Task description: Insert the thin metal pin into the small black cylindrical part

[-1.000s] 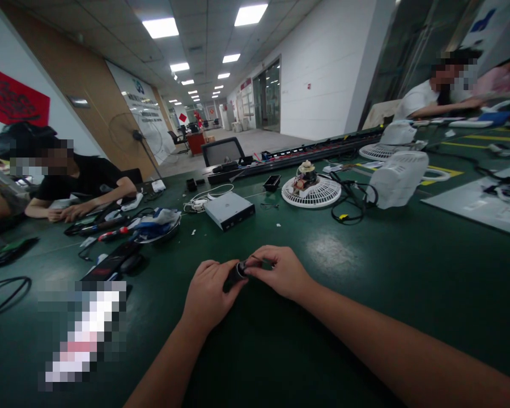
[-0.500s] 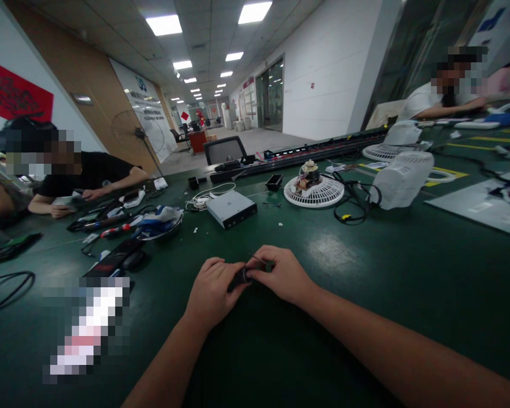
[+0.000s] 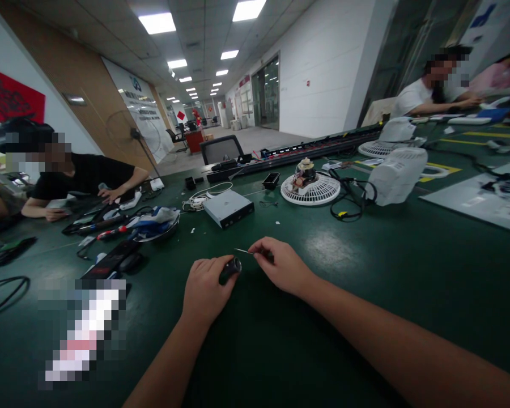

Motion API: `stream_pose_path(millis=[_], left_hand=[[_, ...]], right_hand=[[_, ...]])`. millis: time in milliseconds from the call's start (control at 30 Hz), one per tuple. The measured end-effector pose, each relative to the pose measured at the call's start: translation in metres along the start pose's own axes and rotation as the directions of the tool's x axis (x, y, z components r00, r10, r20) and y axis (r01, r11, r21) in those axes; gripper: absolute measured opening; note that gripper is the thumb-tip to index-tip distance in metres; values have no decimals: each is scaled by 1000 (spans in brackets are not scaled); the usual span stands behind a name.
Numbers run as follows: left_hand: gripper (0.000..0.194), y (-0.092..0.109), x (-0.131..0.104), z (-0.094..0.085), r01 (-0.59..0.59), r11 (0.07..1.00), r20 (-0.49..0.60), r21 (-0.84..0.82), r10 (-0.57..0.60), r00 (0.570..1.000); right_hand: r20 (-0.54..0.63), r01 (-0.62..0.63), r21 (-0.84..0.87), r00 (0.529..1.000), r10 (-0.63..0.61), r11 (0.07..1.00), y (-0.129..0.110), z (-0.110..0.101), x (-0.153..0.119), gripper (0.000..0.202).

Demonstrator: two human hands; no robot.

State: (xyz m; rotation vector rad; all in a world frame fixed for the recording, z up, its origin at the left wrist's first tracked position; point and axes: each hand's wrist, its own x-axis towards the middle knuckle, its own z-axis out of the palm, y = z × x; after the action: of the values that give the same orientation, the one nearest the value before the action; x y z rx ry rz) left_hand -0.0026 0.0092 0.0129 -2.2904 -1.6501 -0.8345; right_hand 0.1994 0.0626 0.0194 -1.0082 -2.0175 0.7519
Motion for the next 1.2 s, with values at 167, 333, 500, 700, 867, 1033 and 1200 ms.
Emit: stream_pose_path(millis=[167,333,500,700,867,1033,1200], left_hand=[[26,-8,0,0,98,995,-11,7,-98,995],[25,-4,1,-2,-4,1000,45,-11,5,999],[28,-1,2,-3,-4,1000,69,1,4,998],[29,-2,1,-5,-25,1000,86,2,24,996],[30,-2,1,-4,-39,999,100,14,37,994],[29,-3,1,-4,-42,999,97,15,41,994],[28,-2,1,-4,-65,998,111,15,63,992]], right_hand=[[112,211,-192,975,-192,958,3,-11,0,18],[164,268,-273,959,-230,924,4,-8,-1,21],[193,209,-227,967,-166,951,2,-6,-1,20],[163,141,-241,981,-103,960,2,-6,0,20],[186,101,-246,981,-56,964,1,-7,0,21],[178,87,-242,983,-44,966,-1,-4,-1,21],[243,110,-192,968,-62,975,-2,-1,-3,22]])
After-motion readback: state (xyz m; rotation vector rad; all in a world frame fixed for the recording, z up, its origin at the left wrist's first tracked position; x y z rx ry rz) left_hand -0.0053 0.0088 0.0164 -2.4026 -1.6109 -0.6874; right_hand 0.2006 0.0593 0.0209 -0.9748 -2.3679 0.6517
